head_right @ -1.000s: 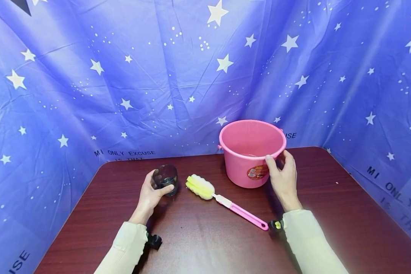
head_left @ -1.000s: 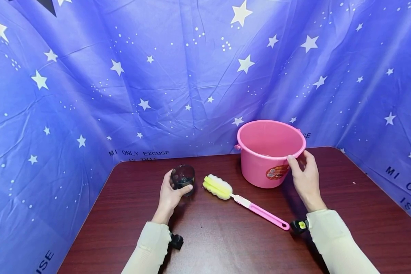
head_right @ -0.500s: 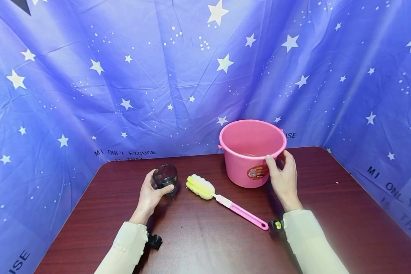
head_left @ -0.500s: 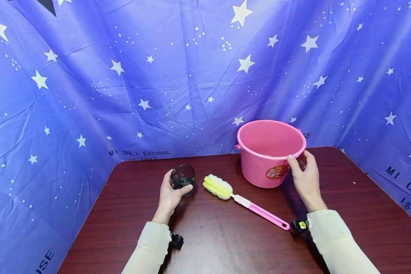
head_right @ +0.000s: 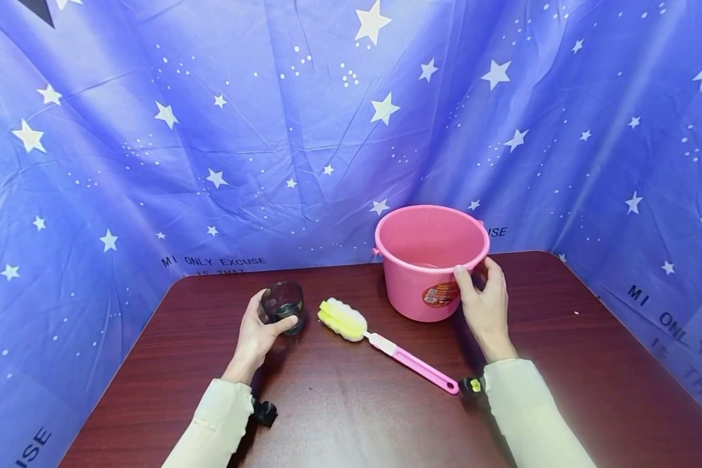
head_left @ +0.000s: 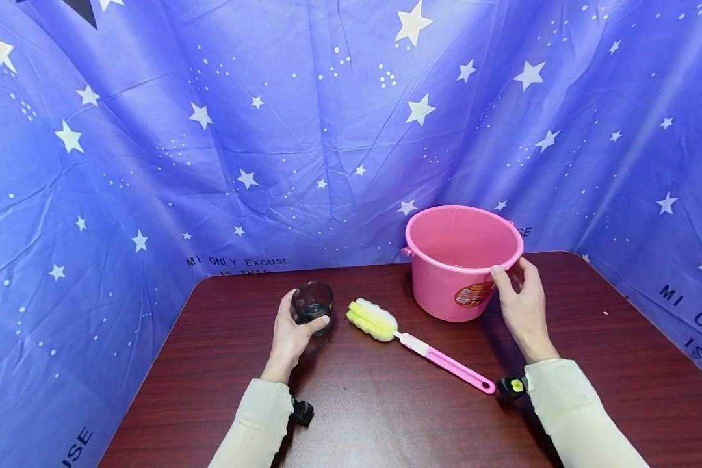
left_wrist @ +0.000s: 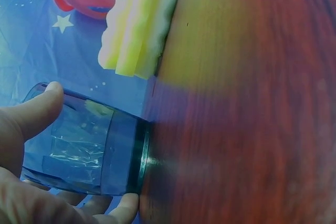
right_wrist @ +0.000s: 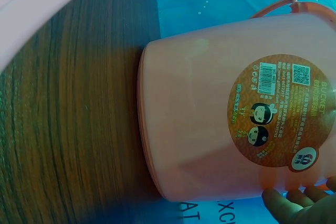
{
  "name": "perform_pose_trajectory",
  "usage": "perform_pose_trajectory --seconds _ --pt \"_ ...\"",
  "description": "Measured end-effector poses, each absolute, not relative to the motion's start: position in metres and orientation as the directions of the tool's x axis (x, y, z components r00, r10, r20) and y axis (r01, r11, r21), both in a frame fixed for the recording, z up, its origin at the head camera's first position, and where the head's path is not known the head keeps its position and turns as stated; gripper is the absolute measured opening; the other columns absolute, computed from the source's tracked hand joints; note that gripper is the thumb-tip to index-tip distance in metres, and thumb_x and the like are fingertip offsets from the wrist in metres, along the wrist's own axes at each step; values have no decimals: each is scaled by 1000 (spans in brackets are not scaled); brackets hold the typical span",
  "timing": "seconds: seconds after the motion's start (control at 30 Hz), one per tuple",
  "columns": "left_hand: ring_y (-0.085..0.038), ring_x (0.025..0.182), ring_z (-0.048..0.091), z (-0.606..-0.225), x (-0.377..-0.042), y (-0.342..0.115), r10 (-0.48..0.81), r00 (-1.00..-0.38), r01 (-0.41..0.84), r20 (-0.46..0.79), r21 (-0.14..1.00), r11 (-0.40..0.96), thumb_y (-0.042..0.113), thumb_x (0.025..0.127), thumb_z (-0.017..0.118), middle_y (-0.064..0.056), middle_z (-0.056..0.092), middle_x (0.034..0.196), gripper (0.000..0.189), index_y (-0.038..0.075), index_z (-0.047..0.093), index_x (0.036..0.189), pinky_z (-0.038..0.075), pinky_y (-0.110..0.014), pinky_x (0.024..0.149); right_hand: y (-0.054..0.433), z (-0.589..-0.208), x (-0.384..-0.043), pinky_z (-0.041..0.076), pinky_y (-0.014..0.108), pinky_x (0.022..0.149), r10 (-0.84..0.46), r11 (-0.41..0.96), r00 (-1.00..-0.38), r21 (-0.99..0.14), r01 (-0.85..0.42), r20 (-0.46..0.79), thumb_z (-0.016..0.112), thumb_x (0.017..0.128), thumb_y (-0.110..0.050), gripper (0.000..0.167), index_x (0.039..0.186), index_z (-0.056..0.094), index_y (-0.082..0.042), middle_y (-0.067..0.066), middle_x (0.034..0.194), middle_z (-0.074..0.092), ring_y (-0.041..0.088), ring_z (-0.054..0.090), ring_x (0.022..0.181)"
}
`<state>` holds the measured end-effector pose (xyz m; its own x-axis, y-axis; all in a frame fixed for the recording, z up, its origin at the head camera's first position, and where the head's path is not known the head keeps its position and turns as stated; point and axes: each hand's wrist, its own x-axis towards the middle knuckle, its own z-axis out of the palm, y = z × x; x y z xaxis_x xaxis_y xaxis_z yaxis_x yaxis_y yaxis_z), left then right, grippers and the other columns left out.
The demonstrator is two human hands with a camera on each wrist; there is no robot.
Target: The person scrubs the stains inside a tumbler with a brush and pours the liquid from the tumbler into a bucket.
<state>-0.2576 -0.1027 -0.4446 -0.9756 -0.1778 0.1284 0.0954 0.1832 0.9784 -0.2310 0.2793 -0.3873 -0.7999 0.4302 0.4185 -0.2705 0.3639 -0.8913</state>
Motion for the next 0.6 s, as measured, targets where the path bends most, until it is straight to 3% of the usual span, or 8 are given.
perform_pose_trajectory --seconds 0.6 --pt "-32 121 49 -442 -255 -101 -182 -965 134 187 953 271 5 67 85 -18 56 128 83 10 44 138 37 -49 100 286 -400 -240 33 35 108 442 371 -785 -885 -281 434 60 93 -24 54 139 42 -1 13 136 47 25 44 126"
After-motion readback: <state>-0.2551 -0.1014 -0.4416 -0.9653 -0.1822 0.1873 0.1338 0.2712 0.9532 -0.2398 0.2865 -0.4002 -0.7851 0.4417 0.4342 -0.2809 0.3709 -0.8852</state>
